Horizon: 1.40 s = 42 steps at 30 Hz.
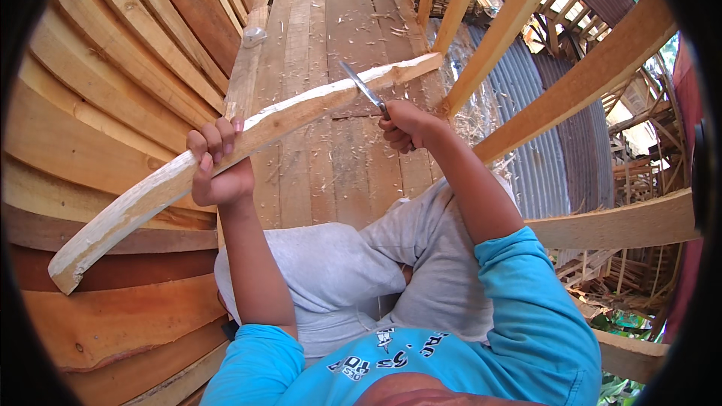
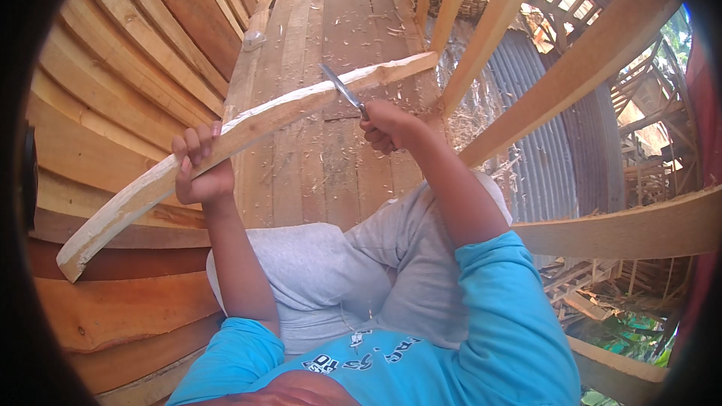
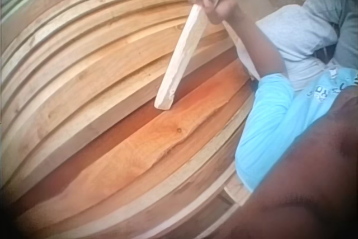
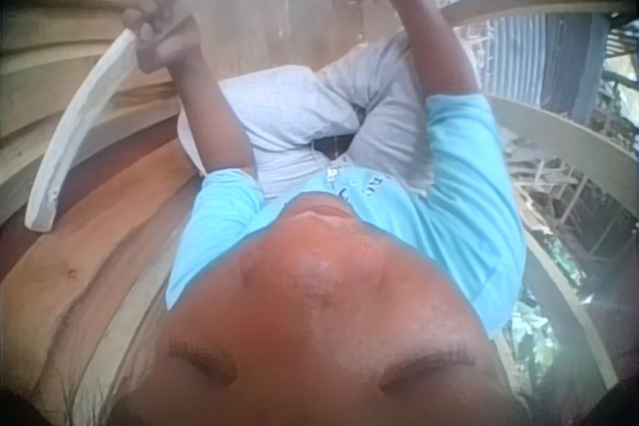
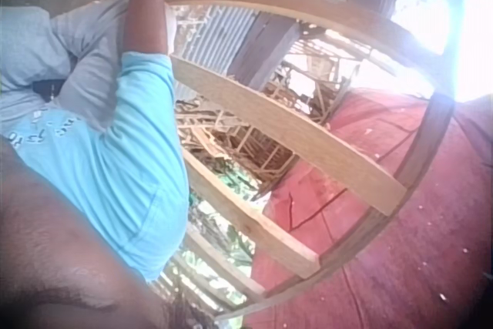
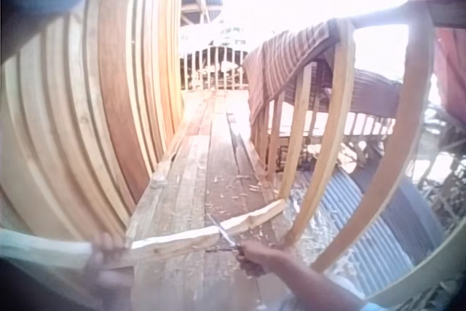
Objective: The person sits on a wooden floor and uses a knife to shave and shape a long curved piece of wood. The person holds the wood with the left hand and repeatedly scrapes the surface with the right hand, producing wood shavings that accumulate on the floor.
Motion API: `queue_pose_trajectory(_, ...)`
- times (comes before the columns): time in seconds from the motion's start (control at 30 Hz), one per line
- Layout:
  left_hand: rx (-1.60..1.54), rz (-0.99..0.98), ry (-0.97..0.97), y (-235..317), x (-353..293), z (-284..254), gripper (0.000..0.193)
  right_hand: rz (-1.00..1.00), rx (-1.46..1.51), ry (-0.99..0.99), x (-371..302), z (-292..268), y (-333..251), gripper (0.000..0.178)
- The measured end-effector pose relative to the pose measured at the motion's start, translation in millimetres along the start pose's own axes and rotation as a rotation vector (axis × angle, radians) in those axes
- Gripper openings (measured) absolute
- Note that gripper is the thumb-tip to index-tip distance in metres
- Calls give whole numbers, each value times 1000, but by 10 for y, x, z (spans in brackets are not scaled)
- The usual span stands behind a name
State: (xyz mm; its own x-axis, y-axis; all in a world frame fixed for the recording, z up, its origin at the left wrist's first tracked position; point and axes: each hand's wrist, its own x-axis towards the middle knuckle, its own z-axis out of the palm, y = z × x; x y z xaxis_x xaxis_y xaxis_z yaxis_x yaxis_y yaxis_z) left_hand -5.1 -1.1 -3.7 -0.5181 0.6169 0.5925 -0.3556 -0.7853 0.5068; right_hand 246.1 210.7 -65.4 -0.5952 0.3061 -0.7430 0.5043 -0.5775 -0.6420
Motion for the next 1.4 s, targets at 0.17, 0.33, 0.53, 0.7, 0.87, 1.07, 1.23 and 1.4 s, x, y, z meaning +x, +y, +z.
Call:
queue_pose_trajectory(0.17, 7, 10, 35, -12, -2, 39, 30, -44, -27, 180, 16, 48, 1, 25)
queue_pose_trajectory(0.33, 11, 6, 24, 0, -4, 14, 29, -99, -138, 328, 40, 77, -1, 30)
queue_pose_trajectory(0.53, 27, 15, 30, 32, 8, 4, 29, -655, -778, 861, 125, 197, 110, 46)
queue_pose_trajectory(0.7, -6, -9, 0, -23, 12, 60, 29, -880, -755, 914, -37, 164, 43, 47)
queue_pose_trajectory(0.87, 9, 5, -6, 8, -4, 20, 29, -791, -753, 756, -274, 226, 17, 37)
queue_pose_trajectory(1.07, 13, 3, -5, -3, 4, 52, 29, -740, -734, 748, -312, 186, -16, 30)
queue_pose_trajectory(1.23, 35, 27, -19, -16, -12, -69, 27, -884, -697, 770, -195, 99, 3, 25)
queue_pose_trajectory(1.4, 382, -69, -52, 45, 18, 70, 63, -952, -611, 726, -148, 104, 45, 26)
